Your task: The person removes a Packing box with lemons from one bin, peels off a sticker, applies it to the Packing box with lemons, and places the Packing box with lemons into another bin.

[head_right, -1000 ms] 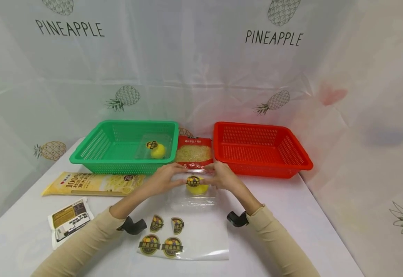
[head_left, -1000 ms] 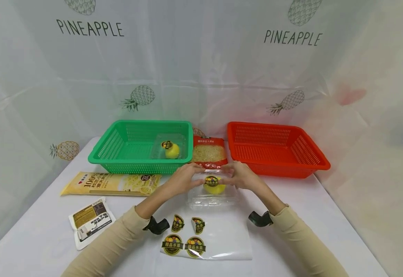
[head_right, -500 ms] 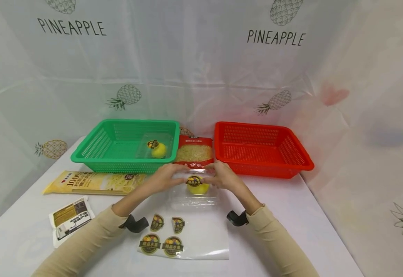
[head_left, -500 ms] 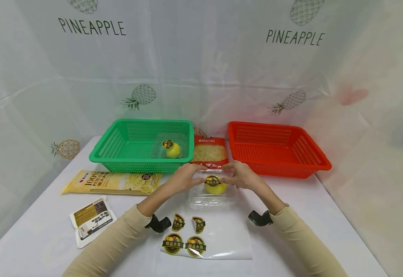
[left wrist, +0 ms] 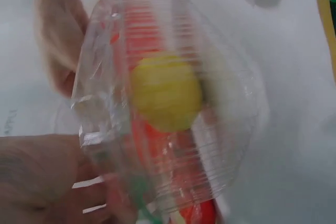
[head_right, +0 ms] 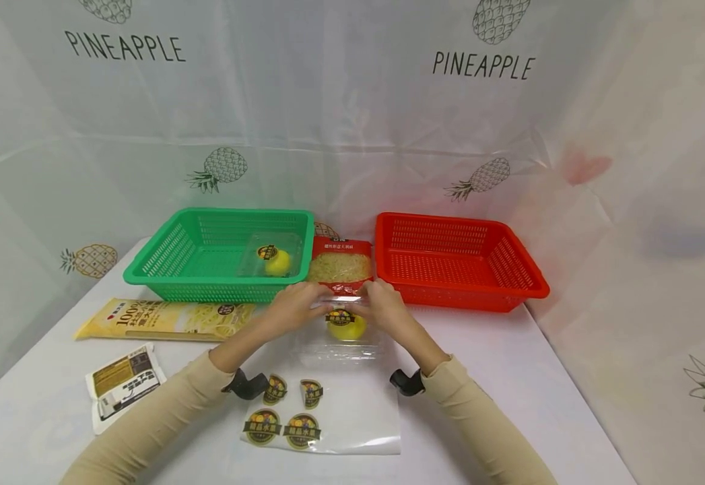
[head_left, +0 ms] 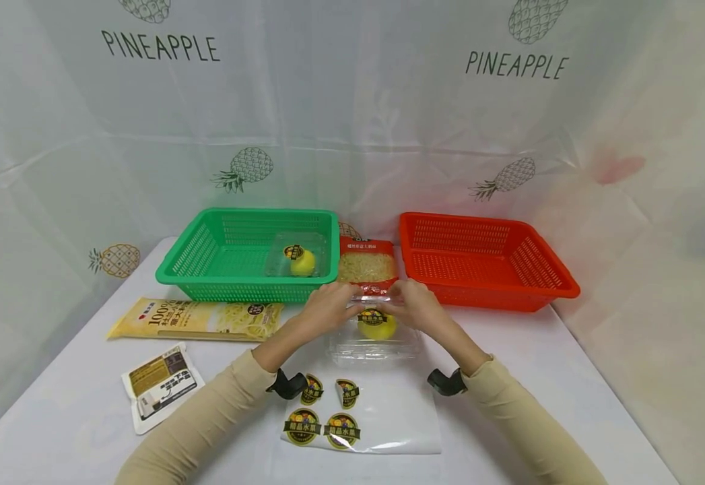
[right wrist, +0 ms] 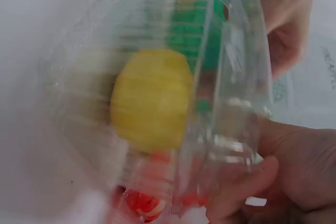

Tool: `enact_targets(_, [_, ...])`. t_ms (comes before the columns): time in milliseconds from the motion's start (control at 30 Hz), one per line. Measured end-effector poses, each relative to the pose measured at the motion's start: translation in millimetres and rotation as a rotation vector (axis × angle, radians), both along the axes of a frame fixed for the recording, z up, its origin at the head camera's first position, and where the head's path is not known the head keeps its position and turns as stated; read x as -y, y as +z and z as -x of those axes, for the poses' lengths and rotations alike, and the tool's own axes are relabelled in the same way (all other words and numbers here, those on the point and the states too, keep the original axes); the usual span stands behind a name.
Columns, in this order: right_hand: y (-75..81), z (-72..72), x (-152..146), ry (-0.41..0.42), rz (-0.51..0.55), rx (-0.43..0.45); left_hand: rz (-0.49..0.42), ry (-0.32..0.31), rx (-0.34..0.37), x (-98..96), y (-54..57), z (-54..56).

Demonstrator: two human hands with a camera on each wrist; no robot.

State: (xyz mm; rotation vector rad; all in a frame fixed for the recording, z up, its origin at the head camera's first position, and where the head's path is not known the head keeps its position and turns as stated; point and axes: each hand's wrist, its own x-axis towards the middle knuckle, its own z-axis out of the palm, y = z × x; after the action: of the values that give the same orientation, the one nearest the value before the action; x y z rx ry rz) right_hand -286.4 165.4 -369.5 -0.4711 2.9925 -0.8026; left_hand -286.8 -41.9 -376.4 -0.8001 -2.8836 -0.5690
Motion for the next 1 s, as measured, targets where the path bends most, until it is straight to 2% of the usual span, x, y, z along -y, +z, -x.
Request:
enact_targets(167, [2.7,-0.5,-11,0.081,0.083,0.101,-0.012,-0.068,0.111,7.1,7.5,4.4])
enact_targets(267, [2.8,-2.3,-12,0.108,0.058,0.084,0.006,-0.07,0.16,7.7,10.7,4.0])
enact_targets(400, [2.3,-6.5,-8,0.113,0.005,0.043,0.044,-0.049,0.162,4.9,11.5,0.7])
enact_targets(567, [3.7,-8.6,-7,0.105,-0.021,0.02,0.047,-0.04,0.138,2.9,11.5,-2.2])
enact_targets(700, [4.1,-6.3,-11,0.113,0.015,0.068,0.033,-0.054,0.132,4.7,10.3,-2.2])
enact_targets(800, [3.1,-4.9,-11,0.09,0.059,0.106,0.007,-0.051,0.14,5.0,9.4,-2.2])
enact_targets(1000, [-0.1,-1.9,-7,0.063,0.022,-0.033,-0.011,-0.016,0.092,1.2,7.1,-1.3])
